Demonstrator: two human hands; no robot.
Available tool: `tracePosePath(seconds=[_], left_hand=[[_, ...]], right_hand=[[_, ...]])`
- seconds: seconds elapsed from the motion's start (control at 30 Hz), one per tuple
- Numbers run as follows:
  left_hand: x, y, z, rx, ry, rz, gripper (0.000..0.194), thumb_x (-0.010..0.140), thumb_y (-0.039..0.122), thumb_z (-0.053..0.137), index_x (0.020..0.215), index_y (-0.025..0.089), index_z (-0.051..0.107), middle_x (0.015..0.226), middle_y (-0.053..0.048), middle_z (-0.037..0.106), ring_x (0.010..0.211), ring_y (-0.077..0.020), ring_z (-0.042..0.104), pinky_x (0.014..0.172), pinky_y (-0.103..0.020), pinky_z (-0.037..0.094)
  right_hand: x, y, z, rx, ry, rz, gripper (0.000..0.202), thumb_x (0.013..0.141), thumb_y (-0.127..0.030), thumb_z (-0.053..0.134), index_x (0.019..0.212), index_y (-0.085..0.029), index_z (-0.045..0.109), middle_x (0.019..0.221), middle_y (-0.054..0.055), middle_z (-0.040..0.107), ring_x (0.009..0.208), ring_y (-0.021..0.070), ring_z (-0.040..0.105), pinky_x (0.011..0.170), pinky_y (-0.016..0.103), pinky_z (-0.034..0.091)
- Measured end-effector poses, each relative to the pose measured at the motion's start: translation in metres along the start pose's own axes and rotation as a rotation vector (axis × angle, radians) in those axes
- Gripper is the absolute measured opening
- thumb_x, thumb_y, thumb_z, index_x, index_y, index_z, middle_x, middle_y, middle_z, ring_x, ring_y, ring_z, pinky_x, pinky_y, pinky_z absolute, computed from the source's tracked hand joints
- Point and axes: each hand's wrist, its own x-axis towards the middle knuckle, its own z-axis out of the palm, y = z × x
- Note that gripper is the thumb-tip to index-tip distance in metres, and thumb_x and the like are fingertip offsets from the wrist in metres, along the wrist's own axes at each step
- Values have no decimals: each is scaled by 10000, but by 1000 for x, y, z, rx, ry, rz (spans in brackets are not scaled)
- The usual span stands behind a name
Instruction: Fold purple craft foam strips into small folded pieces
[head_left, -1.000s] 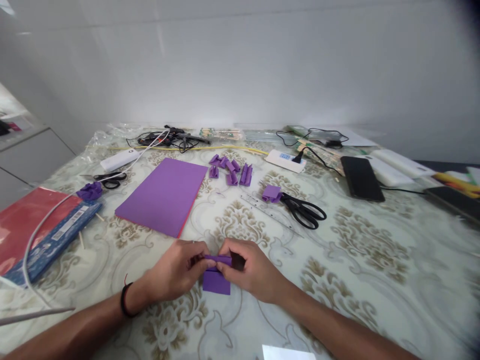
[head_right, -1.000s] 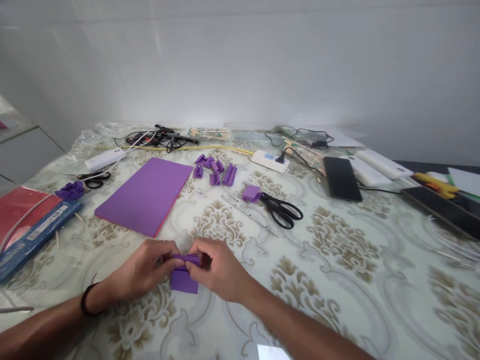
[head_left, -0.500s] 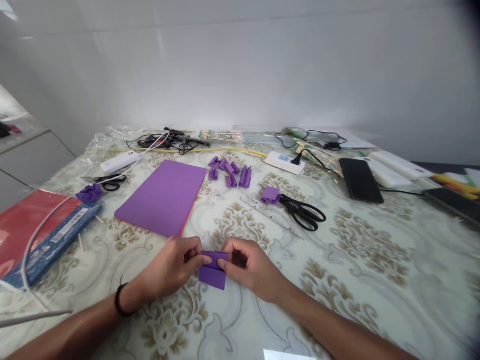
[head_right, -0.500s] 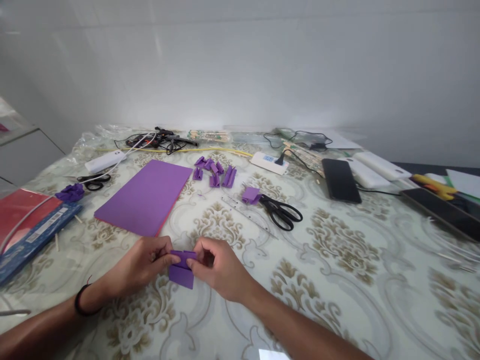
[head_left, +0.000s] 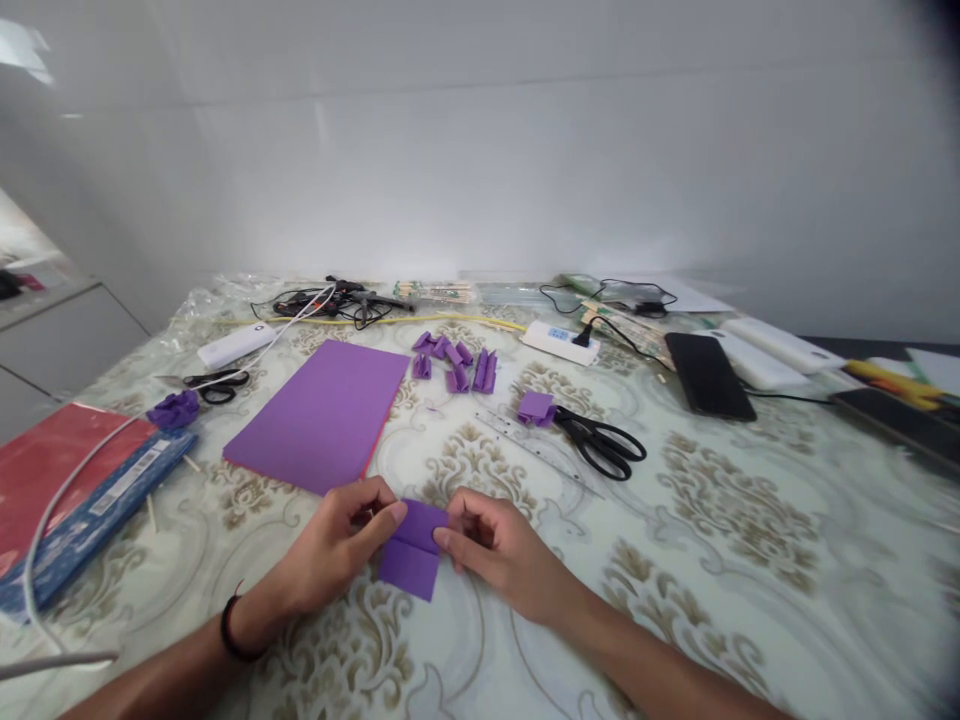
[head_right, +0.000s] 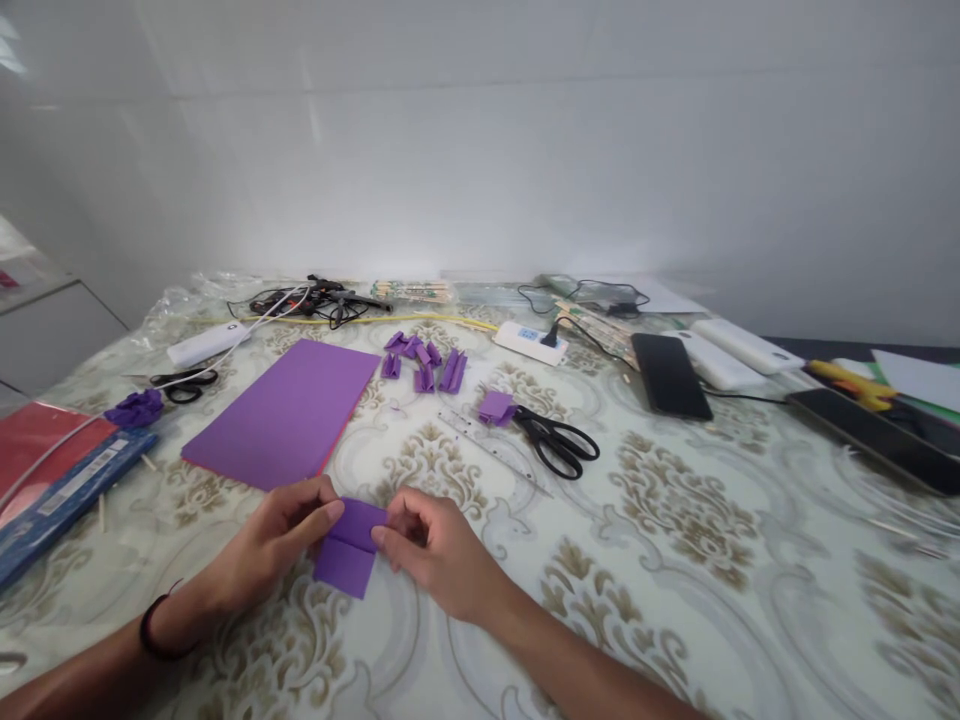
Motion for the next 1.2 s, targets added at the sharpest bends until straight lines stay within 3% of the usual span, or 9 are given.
tracePosePath(seconds=[0.2,0.47,0.67,0.87,1.07,1.2], left_hand=[[0,-5,1,82,-41,35,316,986,442,589,838,164,608,757,6,547,699,-138,484,620,-242,388],[0,-3,0,73,-20,63,304,973,413,607,800,164,635,746,-7,570,716,-152,487,643,-262,383],[0,-1,2,113,-44,79,250,942,342,638,775,158,667,732,-5,583,706,-147,488,653,-270,371],[-3,1,4,183,-113,30,255,921,321,632,731,158,584,679,26,510,656,-127,437,595,-256,324],[-7,7,8,293,-184,108,155,924,210,575,779,160,588,730,22,565,670,-118,477,629,-246,346],[-6,8,10,301,-229,102,262,977,268,530,736,166,518,689,35,500,627,-107,415,588,-242,312]], right_hand=[[1,1,0,-32,27,4,305,884,-453,691,840,-210,513,631,-24,623,600,149,552,609,265,406],[-2,-2,2,-261,-40,-85,302,894,-368,635,696,-196,486,628,-47,435,585,116,392,537,245,304],[-1,1,3,-359,-101,-137,225,901,-299,628,722,-183,558,629,-47,447,575,114,395,533,248,289],[-2,1,4,-427,-84,-166,251,906,-303,632,709,-184,532,628,-46,469,577,116,430,539,248,298],[-4,-4,3,-327,-51,-243,137,925,-302,615,851,-188,600,694,-33,519,603,123,464,556,239,345],[-3,-5,3,-319,-51,-262,142,928,-258,607,807,-184,616,709,-22,542,622,123,478,578,239,357]])
